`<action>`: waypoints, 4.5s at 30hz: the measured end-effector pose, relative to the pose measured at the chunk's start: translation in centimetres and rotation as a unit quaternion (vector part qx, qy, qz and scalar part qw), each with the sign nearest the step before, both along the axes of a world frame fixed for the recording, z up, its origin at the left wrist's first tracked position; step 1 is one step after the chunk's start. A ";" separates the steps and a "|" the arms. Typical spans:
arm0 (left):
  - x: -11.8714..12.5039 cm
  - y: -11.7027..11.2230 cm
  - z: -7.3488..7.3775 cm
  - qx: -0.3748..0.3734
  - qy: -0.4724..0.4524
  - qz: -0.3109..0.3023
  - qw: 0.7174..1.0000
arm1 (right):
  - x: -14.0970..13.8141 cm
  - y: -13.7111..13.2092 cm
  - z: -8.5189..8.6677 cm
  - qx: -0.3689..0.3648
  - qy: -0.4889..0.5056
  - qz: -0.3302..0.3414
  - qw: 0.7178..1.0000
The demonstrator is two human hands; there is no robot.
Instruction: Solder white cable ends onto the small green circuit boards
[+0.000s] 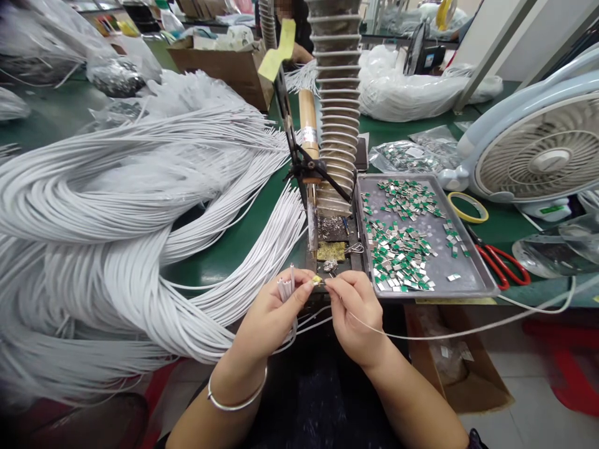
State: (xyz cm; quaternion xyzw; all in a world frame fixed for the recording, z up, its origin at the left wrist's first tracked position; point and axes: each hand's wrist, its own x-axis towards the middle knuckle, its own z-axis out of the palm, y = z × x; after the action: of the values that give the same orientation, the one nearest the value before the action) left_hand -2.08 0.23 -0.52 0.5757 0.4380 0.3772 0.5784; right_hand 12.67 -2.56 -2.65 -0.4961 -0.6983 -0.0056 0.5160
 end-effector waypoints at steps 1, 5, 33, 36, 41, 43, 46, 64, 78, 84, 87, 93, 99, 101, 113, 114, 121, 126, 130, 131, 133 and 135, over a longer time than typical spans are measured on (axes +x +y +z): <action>-0.1 0.0 0.1 -0.007 -0.009 -0.010 1.000 | 0.0 0.1 -0.1 0.008 -0.002 0.008 1.000; 0.0 0.2 0.5 -0.047 -0.056 -0.030 0.997 | -0.1 0.3 -0.2 0.006 -0.001 0.035 0.999; 1.3 1.1 2.0 -0.022 -0.042 0.066 0.997 | -0.6 1.1 -0.2 0.019 0.101 0.035 0.994; 1.3 1.1 2.1 -0.018 -0.048 0.068 0.996 | -0.6 1.1 -0.1 0.020 0.095 0.031 0.995; 1.2 0.9 2.2 -0.011 -0.056 0.070 0.996 | -0.8 1.1 0.4 0.028 0.084 0.032 0.996; 1.1 0.8 2.2 -0.005 -0.056 0.068 0.996 | -0.8 1.1 0.5 0.030 0.086 0.035 0.995; 1.1 0.8 2.2 0.000 -0.054 0.070 0.996 | -0.8 1.1 0.4 0.030 0.088 0.038 0.995; 0.4 -0.1 0.7 0.033 0.003 -0.003 0.999 | -0.5 0.0 -0.1 -0.016 0.082 0.026 0.996; 0.2 -2.7 -1.2 0.023 0.004 0.047 0.999 | 1.8 -3.1 0.2 -0.057 0.021 0.038 0.997; -0.4 -2.3 -0.6 -0.057 0.045 0.013 0.997 | 4.4 -2.1 0.8 -0.060 -0.035 -0.123 0.990; -0.6 -1.9 -0.2 -0.091 0.015 -0.023 0.995 | 5.8 -0.9 1.2 -0.114 -0.089 -0.193 0.971; -1.3 -1.6 -0.3 -0.123 -0.027 -0.070 0.990 | 6.8 0.5 1.1 -0.230 -0.139 -0.217 0.938; -1.8 -1.6 -1.2 -0.112 -0.053 -0.101 0.987 | 6.8 0.5 0.9 -0.235 -0.125 -0.204 0.942; -1.8 -1.7 -1.3 -0.117 -0.066 -0.101 0.986 | 6.7 0.4 0.9 -0.210 -0.114 -0.201 0.950; 0.3 -1.5 -1.3 -0.193 -0.194 0.021 0.962 | 3.5 -0.6 1.9 -0.073 -0.035 -0.088 0.993; 0.5 -1.5 -1.3 -0.196 -0.204 0.027 0.959 | 3.1 -0.6 1.9 -0.068 -0.028 -0.072 0.995; 1.3 -1.3 -1.0 -0.175 -0.192 0.040 0.965 | 1.0 -0.6 1.3 -0.092 0.037 -0.005 0.995; 1.4 -1.2 -1.1 -0.187 -0.212 0.046 0.958 | 0.4 -0.7 0.9 -0.108 0.062 0.011 0.992; 1.6 -0.9 -0.9 -0.213 -0.230 0.043 0.949 | 0.1 -0.7 0.9 -0.118 0.082 0.017 0.989; 1.6 -0.9 -0.8 -0.215 -0.233 0.042 0.947 | 0.0 -0.6 0.9 -0.121 0.088 0.017 0.989; 1.7 -0.8 -0.6 -0.211 -0.238 0.045 0.947 | -0.2 -0.6 0.8 -0.126 0.101 0.016 0.987; 1.8 -0.7 -0.3 -0.203 -0.238 0.050 0.948 | -0.3 -0.5 0.8 -0.129 0.112 0.015 0.985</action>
State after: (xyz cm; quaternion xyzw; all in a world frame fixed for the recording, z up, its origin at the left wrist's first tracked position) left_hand -0.30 -0.50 -0.83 0.3165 0.3831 0.4348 0.7510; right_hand 12.32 -3.11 -1.88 -0.5453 -0.6386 0.1482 0.5223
